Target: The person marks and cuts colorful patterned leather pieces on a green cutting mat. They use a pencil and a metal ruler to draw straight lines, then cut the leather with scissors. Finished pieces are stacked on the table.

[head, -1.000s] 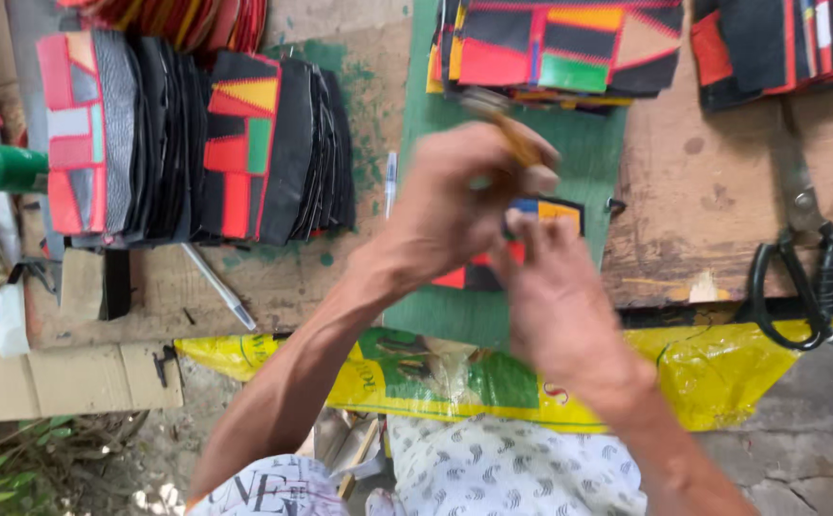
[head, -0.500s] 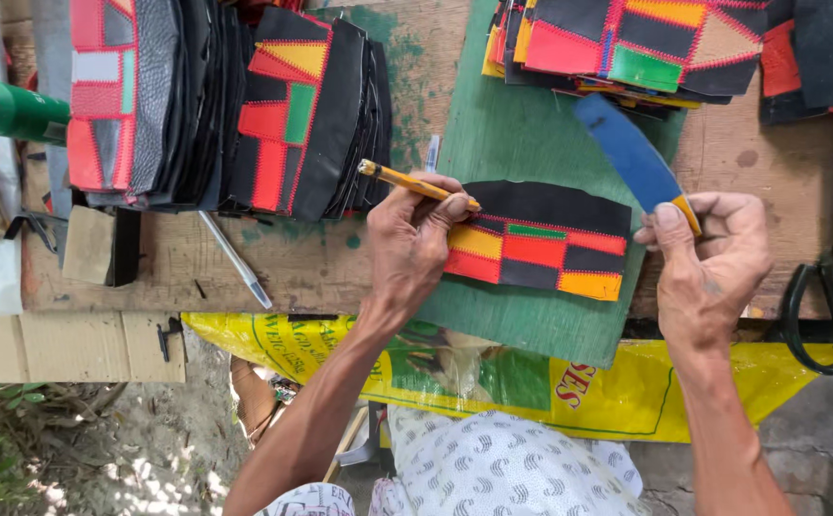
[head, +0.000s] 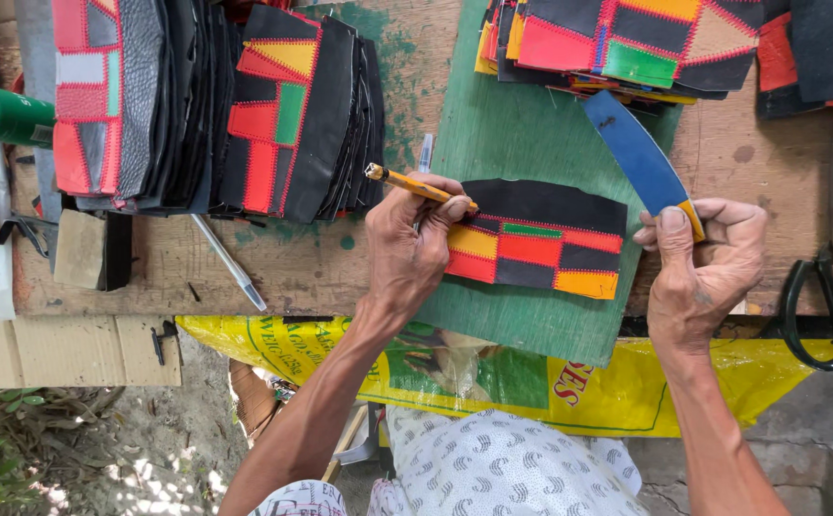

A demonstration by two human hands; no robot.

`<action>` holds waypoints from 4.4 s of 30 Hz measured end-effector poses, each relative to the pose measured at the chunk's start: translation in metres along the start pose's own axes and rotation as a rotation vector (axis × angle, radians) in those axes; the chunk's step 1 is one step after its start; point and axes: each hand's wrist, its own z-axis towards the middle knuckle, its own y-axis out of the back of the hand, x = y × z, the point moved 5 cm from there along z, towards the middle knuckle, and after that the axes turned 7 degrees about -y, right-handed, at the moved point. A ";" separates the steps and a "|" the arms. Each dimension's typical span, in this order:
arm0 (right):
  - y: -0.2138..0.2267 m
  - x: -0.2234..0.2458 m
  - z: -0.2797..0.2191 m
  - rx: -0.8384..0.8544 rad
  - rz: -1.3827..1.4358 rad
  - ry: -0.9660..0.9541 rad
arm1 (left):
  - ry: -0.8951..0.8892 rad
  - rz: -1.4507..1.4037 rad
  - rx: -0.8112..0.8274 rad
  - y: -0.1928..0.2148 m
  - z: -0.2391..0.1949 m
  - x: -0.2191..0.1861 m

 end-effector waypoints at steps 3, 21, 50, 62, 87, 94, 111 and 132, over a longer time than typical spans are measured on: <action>-0.001 0.001 -0.001 0.006 0.030 0.003 | 0.020 0.011 0.002 0.000 -0.001 0.001; -0.001 0.003 -0.003 0.017 0.011 0.008 | -0.028 0.114 -0.042 -0.006 0.001 -0.014; -0.002 0.003 -0.001 0.011 0.024 -0.012 | -0.210 0.290 0.022 -0.014 0.008 -0.033; -0.003 0.003 -0.001 0.019 0.022 -0.009 | -0.200 0.273 0.036 -0.010 -0.002 -0.023; -0.006 0.005 -0.002 0.005 0.064 -0.014 | -0.015 -0.095 0.138 -0.091 -0.003 -0.029; -0.004 0.005 -0.002 0.004 0.110 -0.045 | -0.084 -0.016 0.151 -0.092 -0.002 -0.032; -0.003 0.007 0.000 -0.013 0.058 -0.054 | -0.369 0.146 0.283 -0.101 -0.003 -0.054; 0.103 0.031 -0.032 -0.068 0.332 -0.092 | 0.132 -0.365 -0.193 0.053 -0.001 -0.049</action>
